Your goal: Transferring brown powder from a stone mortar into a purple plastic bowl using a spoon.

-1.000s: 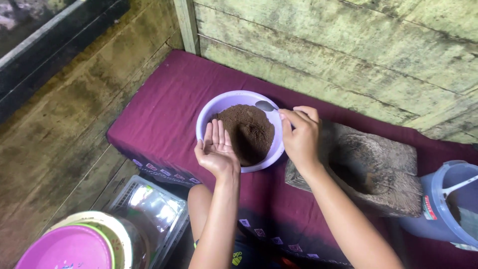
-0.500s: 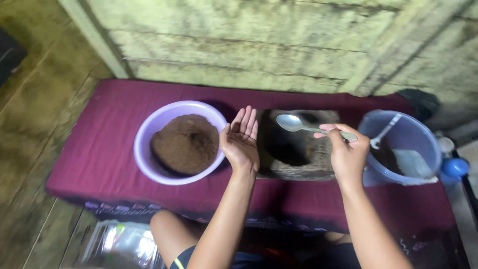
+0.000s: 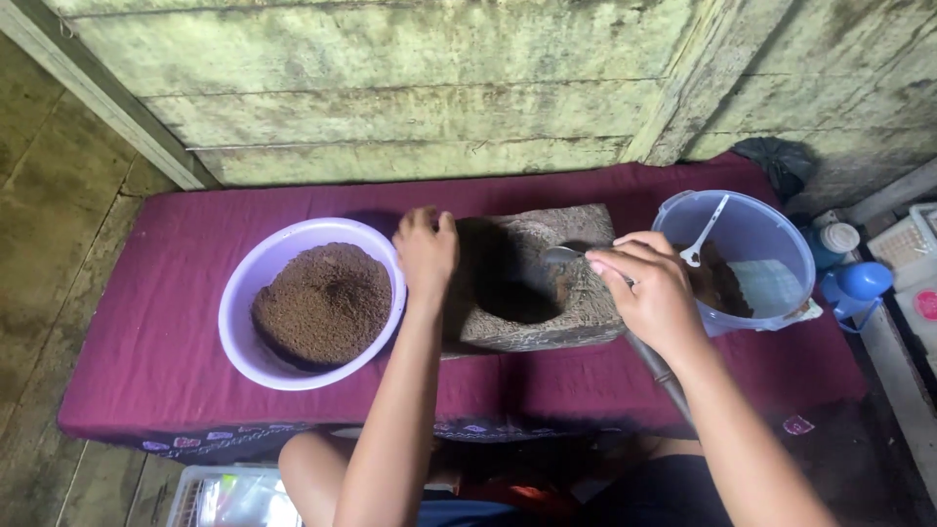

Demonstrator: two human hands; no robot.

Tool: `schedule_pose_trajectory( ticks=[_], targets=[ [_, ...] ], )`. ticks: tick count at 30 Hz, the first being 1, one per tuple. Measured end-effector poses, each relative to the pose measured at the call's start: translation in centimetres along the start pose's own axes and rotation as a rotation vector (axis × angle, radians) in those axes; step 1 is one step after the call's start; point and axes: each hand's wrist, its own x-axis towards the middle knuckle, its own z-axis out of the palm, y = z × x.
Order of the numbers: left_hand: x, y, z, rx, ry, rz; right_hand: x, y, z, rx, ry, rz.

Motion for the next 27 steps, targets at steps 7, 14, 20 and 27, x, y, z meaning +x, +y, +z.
schedule_pose_trajectory(
  ticks=[7, 14, 20, 27],
  targets=[
    [-5.0, 1.3, -3.6, -0.113, 0.021, 0.123, -0.7, -0.5, -0.5, -0.060, -0.174, -0.125],
    [-7.6, 3.4, -6.8, -0.188, 0.048, 0.133, -3.6, 1.5, 0.3, 0.111, -0.206, 0.007],
    [-7.9, 3.1, -7.1, -0.245, 0.048, 0.142, -4.4, 1.6, 0.4, 0.048, -0.200, 0.020],
    [-8.3, 2.6, -8.3, -0.415, -0.015, 0.153, -4.6, -0.9, 2.5, 0.077, -0.065, 0.081]
  ],
)
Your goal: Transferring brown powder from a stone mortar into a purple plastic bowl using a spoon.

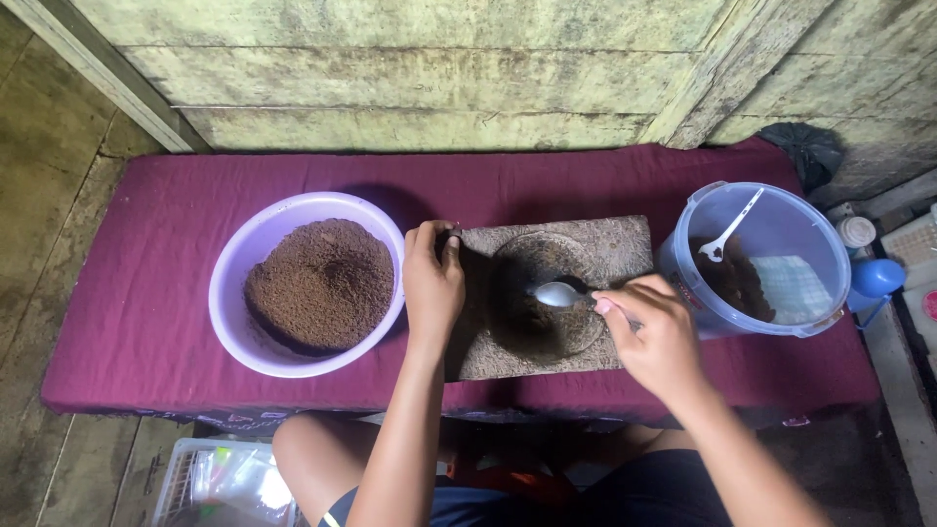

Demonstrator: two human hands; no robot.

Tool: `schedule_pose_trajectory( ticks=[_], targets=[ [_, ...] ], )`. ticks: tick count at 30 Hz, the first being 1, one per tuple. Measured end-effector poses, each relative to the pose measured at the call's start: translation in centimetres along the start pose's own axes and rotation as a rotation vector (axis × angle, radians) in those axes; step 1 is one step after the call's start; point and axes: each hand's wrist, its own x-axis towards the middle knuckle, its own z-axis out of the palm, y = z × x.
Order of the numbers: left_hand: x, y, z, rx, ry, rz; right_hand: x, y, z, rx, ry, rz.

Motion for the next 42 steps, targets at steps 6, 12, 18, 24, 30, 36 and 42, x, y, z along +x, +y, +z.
schedule_pose_trajectory(
  ticks=[6, 12, 18, 24, 30, 36, 42],
  targets=[
    [-0.5, 0.4, -0.2, -0.031, 0.017, -0.012, -1.4, -4.3, 2.9, 0.029, -0.054, 0.190],
    [-0.5, 0.6, -0.2, -0.039, 0.022, -0.028, -0.5, -4.6, 2.1, -0.161, 0.064, 0.125],
    [-0.4, 1.0, -0.4, -0.100, 0.019, -0.070, -1.2, -4.5, 3.6, -0.236, -0.079, 0.193],
    [-0.5, 0.8, -0.4, -0.123, 0.025, -0.075, -1.5, -4.2, 4.4, 0.004, 0.024, 0.181],
    [-0.5, 0.8, -0.6, -0.191, 0.035, -0.070, -1.1, -4.6, 4.1, -0.095, 0.052, 0.144],
    [-0.2, 0.9, -0.8, -0.253, 0.025, -0.135, -1.9, -6.1, 4.0, 0.065, 0.056, 0.211],
    [-0.3, 1.5, -1.0, -0.241, 0.023, -0.143, -1.0, -6.2, 2.7, 0.033, 0.117, 0.168]
  ],
)
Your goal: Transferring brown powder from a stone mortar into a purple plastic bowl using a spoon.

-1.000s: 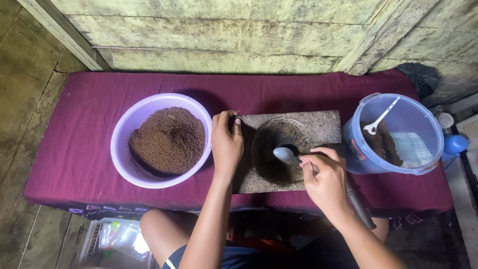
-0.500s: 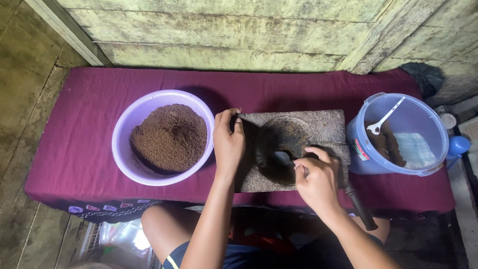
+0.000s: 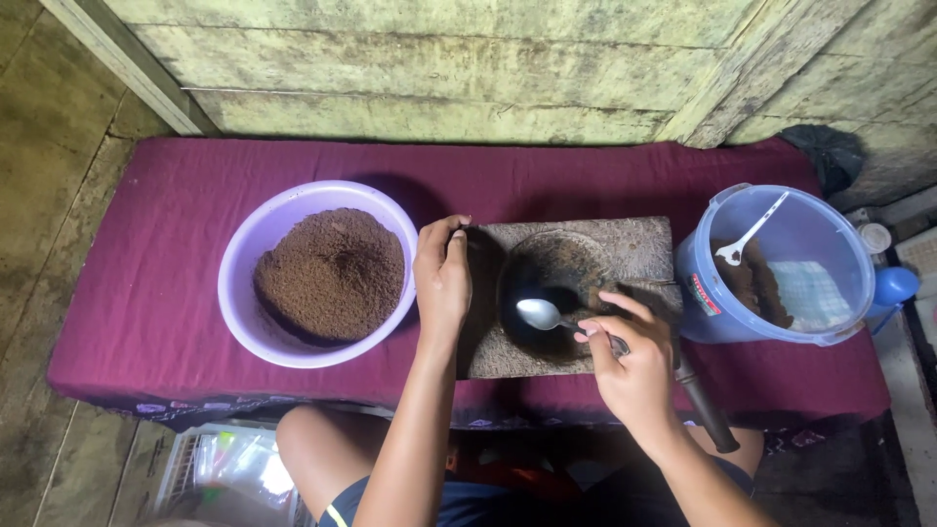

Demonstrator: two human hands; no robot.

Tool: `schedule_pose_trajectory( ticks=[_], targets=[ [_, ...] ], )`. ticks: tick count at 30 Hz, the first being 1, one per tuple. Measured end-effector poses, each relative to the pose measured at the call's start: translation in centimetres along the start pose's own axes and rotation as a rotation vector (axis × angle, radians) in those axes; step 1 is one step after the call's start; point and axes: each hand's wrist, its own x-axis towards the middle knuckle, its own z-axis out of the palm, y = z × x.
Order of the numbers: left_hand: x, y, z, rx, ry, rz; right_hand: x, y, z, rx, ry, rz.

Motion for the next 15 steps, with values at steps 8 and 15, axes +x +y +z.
schedule_pose_trajectory(
  ticks=[8, 15],
  targets=[
    [0.1, 0.0, -0.1, 0.016, -0.013, -0.006, 0.7, 3.0, -0.2, -0.198, -0.136, -0.077],
    [-0.2, 0.1, -0.1, 0.025, -0.011, -0.017, 1.2, 5.0, -0.7, -0.441, -0.089, -0.183]
  ],
)
